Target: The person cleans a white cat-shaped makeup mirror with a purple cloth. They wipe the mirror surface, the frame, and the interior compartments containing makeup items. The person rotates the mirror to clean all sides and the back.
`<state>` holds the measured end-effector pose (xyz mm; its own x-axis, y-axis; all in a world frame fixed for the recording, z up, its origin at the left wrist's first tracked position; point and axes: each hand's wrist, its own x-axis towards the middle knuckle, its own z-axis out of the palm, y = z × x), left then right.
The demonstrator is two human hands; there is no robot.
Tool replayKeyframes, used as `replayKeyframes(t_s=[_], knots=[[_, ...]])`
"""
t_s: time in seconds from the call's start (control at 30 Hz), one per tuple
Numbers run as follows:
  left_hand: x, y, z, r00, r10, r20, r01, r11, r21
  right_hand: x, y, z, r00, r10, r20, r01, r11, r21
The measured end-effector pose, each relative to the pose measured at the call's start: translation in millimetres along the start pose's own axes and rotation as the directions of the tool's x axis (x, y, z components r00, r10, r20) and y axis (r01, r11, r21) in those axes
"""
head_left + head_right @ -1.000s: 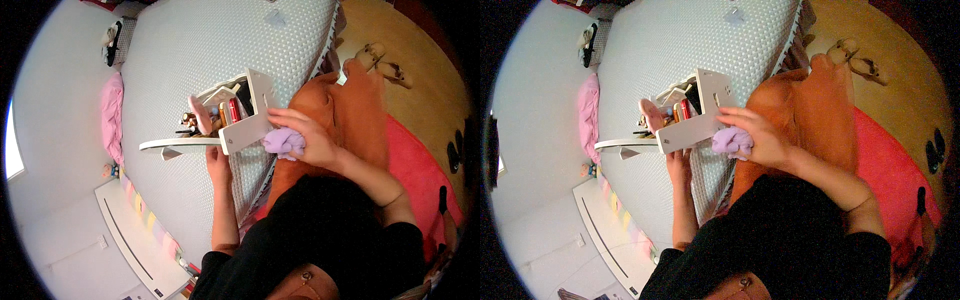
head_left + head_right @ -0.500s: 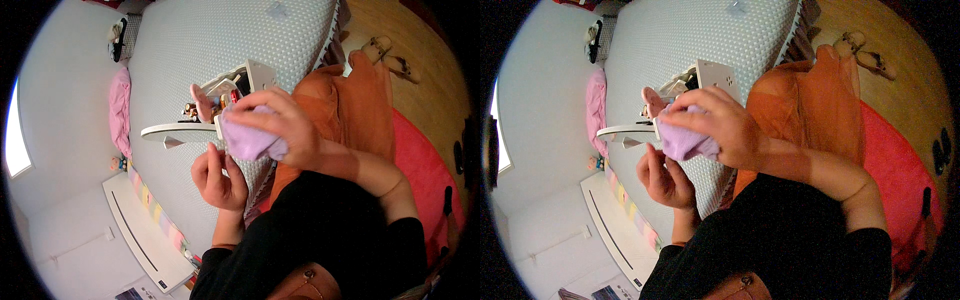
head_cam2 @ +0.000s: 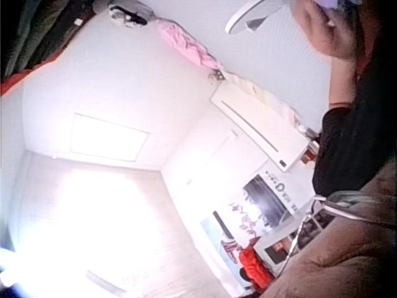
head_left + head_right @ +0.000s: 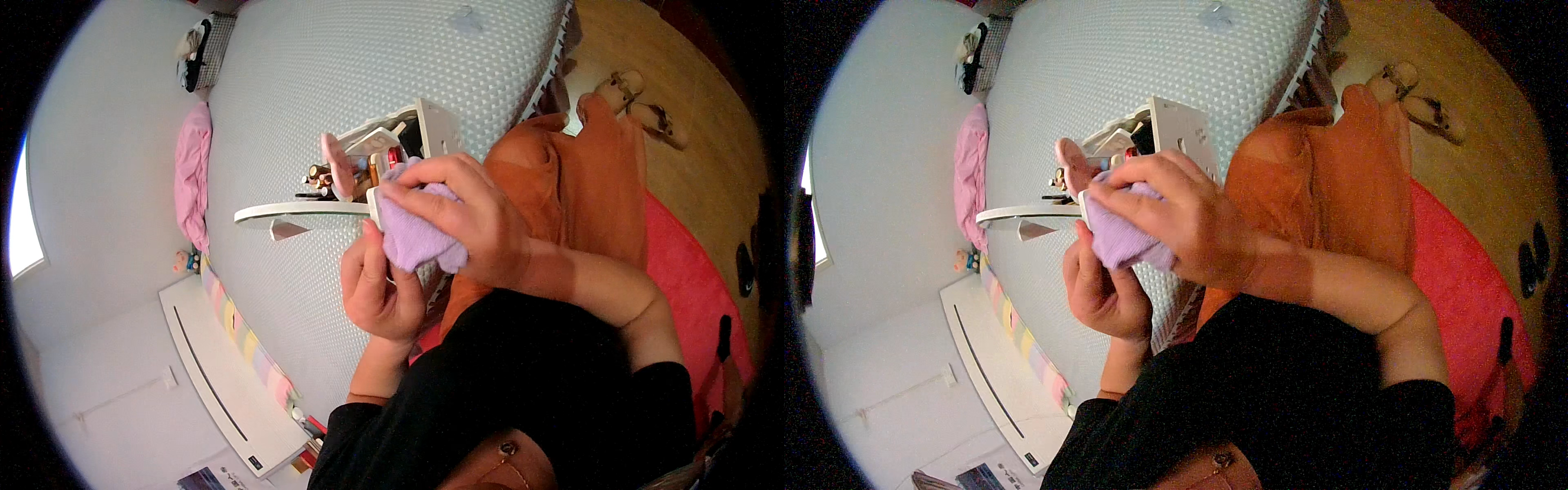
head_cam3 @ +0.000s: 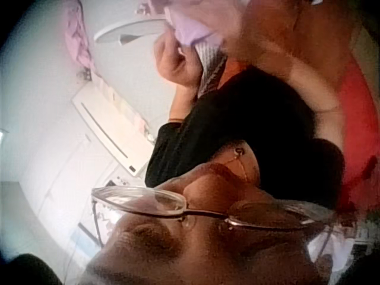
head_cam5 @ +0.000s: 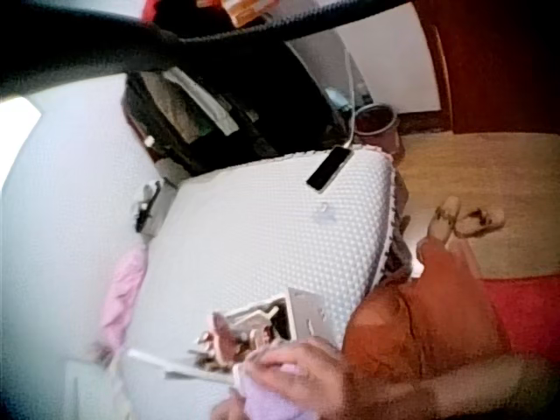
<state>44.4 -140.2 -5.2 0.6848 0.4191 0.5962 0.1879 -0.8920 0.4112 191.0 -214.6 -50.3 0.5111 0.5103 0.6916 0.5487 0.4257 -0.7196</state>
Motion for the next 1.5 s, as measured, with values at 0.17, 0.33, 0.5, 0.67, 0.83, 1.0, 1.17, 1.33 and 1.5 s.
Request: replayKeyframes(t_s=[0.17, 0.33, 0.5, 0.67, 0.83, 1.0, 1.17, 1.33, 1.5], knots=[[-2.3, -3.8, 1.7, 1.0, -0.012, 0.013, 0.013, 0.996, -0.088, -19.9, 20.0, 3.5, 1.0, -0.003, 0.016, 0.004, 0.998, -0.058], [-1.8, -1.5, 1.0, 0.998, -0.018, 0.057, 0.024, 0.994, -0.109, -15.4, 23.5, -10.5, 0.989, 0.137, 0.046, -0.139, 0.989, 0.049], [-12.4, -0.9, 5.7, 0.992, -0.123, -0.001, 0.118, 0.951, -0.285, 31.8, -4.4, -21.5, 0.995, 0.015, 0.097, -0.024, 0.996, 0.088], [-11.9, 5.8, -0.5, 0.972, -0.229, 0.049, 0.231, 0.902, -0.366, 35.5, -9.4, -17.2, 0.983, 0.003, 0.183, 0.006, 0.999, -0.049], [-10.7, -4.0, -1.7, 0.974, -0.221, 0.058, 0.225, 0.883, -0.412, 32.9, -16.8, -13.0, 0.988, -0.089, 0.125, 0.112, 0.974, -0.196], [-13.5, -8.2, -5.8, 0.963, -0.251, 0.098, 0.27, 0.882, -0.387, 30.0, -14.6, -10.1, 0.976, -0.2, 0.084, 0.214, 0.953, -0.215], [-0.3, 1.5, -13.1, 0.975, -0.211, 0.069, 0.221, 0.886, -0.408, 26.1, -18.6, -10.9, 0.968, -0.237, 0.086, 0.25, 0.944, -0.216], [1.0, -0.8, -31.9, 0.994, -0.076, -0.084, 0.044, 0.942, -0.334, 29.8, -37.2, -14.7, 1.0, -0.015, 0.025, 0.016, 1.0, -0.024], [43.6, -30.8, -65.0, 0.898, -0.02, -0.44, 0.001, 0.999, -0.043, 56.6, -49.1, -24.3, 0.996, -0.032, 0.078, 0.037, 0.997, -0.07]])
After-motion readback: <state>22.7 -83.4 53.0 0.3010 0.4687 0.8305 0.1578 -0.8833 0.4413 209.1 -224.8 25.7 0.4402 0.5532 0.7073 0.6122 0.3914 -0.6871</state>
